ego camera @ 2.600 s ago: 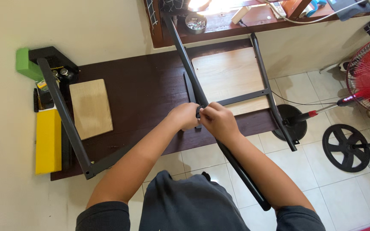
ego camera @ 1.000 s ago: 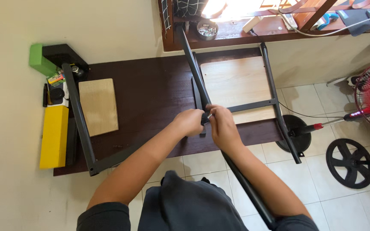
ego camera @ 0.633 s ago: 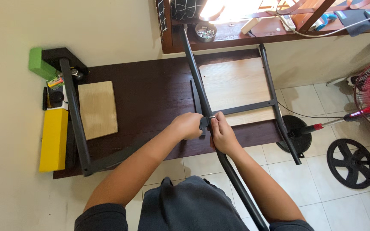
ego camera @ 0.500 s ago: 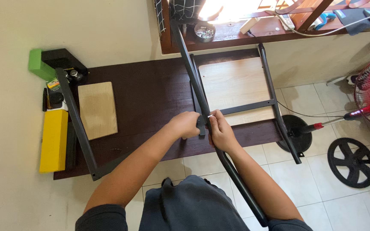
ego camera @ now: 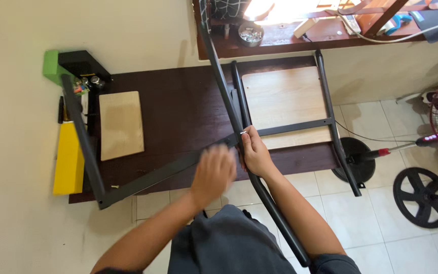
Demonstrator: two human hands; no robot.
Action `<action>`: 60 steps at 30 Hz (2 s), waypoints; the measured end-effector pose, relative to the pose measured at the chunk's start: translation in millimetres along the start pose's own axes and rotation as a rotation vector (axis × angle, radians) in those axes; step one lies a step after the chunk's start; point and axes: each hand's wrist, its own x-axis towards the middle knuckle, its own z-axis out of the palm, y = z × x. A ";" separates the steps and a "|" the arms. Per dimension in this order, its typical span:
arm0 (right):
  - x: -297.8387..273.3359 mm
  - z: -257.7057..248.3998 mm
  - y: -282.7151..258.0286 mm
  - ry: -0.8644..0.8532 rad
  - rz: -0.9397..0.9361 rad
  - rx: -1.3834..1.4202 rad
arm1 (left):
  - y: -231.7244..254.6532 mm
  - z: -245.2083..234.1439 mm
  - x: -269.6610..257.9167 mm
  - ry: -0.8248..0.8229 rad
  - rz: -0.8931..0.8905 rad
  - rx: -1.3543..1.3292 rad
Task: The person assembles a metal frame by hand, aligning two black tubular legs and tightening a bolt at their junction. The hands repeatedly adjust the frame and turn the bolt to secure the connection.
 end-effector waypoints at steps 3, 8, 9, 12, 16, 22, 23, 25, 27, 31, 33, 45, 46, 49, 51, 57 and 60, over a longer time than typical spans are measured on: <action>-1.6 0.5 -1.5 -0.009 0.008 0.033 | 3.2 24.7 -44.6 -0.247 -0.226 -0.379; -2.7 4.5 -3.8 0.018 -0.013 0.008 | -28.9 70.5 -48.7 0.027 -0.826 -1.120; -3.6 4.2 -4.7 0.027 -0.001 0.005 | -34.5 76.9 -40.3 0.177 -0.674 -1.167; -4.0 3.2 -6.7 0.022 -0.011 0.011 | -43.4 92.4 -20.0 0.262 -0.462 -1.295; -7.3 0.8 -5.7 0.007 -0.027 0.040 | -44.1 119.2 -12.3 0.115 -0.586 -1.284; -5.3 -4.0 -1.0 0.032 -0.008 0.071 | -46.6 145.7 -10.6 0.138 -0.661 -1.421; -5.1 -4.7 -0.2 0.034 -0.017 0.087 | -47.1 143.2 -7.1 0.137 -0.622 -1.439; -4.9 -6.8 0.9 0.039 -0.027 0.112 | -45.6 133.7 3.1 0.140 -0.545 -1.475; -3.9 -8.1 1.2 0.048 -0.030 0.136 | -40.6 119.1 11.1 0.123 -0.550 -1.452; -5.3 -9.6 2.6 0.039 -0.040 0.144 | -27.2 100.0 24.1 0.106 -0.562 -1.439; -6.9 -11.1 3.4 0.039 -0.032 0.143 | -22.8 96.4 26.5 0.091 -0.558 -1.439; -22.2 -18.4 8.5 0.049 -0.044 0.180 | -5.0 82.6 26.9 0.107 -0.645 -1.419; -24.2 -17.8 8.4 0.060 -0.050 0.150 | -6.0 80.6 26.5 0.079 -0.661 -1.340; -28.3 -16.2 4.9 0.099 -0.010 0.066 | -10.2 76.2 24.5 -0.051 -0.553 -1.319; -27.5 -17.2 -1.0 0.130 0.095 0.022 | -12.9 76.4 22.7 -0.080 -0.565 -1.346; -13.5 -33.6 -41.3 0.428 -0.349 -0.630 | -20.2 97.0 21.4 -0.128 -0.606 -1.346; -22.6 -30.7 -57.7 0.342 -0.548 -0.546 | -27.6 111.9 15.7 -0.159 -0.594 -1.338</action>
